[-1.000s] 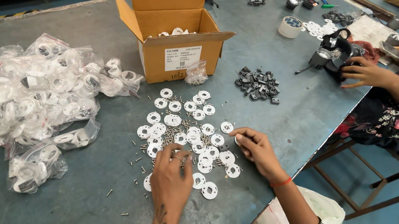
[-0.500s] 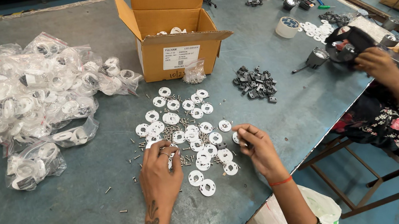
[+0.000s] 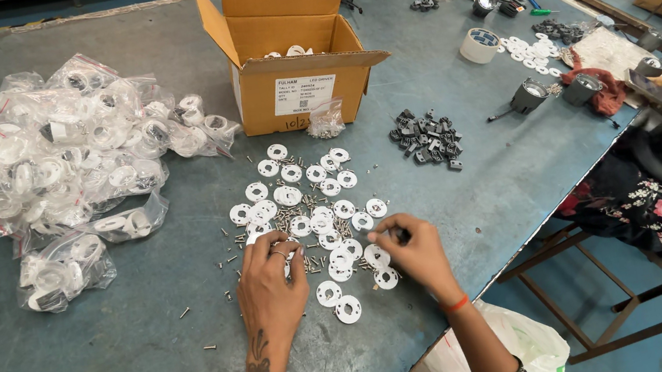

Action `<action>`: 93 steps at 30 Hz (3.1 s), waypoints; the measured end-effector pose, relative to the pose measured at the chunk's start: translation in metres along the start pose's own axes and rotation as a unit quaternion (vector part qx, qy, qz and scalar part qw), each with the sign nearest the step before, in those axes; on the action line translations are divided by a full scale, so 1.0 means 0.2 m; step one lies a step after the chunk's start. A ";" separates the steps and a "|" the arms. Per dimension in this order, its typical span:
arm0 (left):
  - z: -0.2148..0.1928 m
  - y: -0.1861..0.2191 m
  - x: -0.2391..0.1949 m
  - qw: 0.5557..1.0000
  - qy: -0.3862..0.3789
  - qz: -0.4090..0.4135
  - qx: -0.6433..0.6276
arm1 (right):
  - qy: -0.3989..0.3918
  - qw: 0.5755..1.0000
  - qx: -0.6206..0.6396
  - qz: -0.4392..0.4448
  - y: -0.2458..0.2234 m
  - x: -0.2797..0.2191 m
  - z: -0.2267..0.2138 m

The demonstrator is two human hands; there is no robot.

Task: The person assembles small white circular plastic parts with metal screws on a factory workbench. They pick up parts and screws, insert screws into the parts, and place the assembled units into a cardboard box. Another worker is visible in the background performing similar assembly tasks.

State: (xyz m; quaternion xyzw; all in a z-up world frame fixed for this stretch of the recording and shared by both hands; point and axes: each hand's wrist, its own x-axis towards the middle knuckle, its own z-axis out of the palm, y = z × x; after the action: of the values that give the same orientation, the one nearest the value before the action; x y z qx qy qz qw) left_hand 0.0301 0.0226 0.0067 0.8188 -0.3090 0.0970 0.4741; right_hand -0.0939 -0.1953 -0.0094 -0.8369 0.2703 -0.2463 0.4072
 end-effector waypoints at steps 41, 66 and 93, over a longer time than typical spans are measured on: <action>-0.11 -0.32 0.04 0.972 0.168 -0.127 -0.104 | -0.004 0.776 0.626 0.078 0.51 0.80 -0.48; 0.00 -0.29 0.02 0.993 -0.007 -0.001 0.116 | -0.069 0.958 -0.148 -0.236 0.25 0.63 -0.04; -0.02 -0.41 0.03 0.960 0.025 -0.117 0.253 | -0.239 0.922 -0.053 -0.299 0.01 0.96 0.47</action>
State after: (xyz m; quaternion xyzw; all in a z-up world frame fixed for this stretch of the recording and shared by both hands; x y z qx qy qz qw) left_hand 0.0849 0.0523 -0.0469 0.9397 -0.1643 0.1359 0.2672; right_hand 0.1056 -0.2701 -0.0262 -0.9332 -0.0850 -0.1345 0.3224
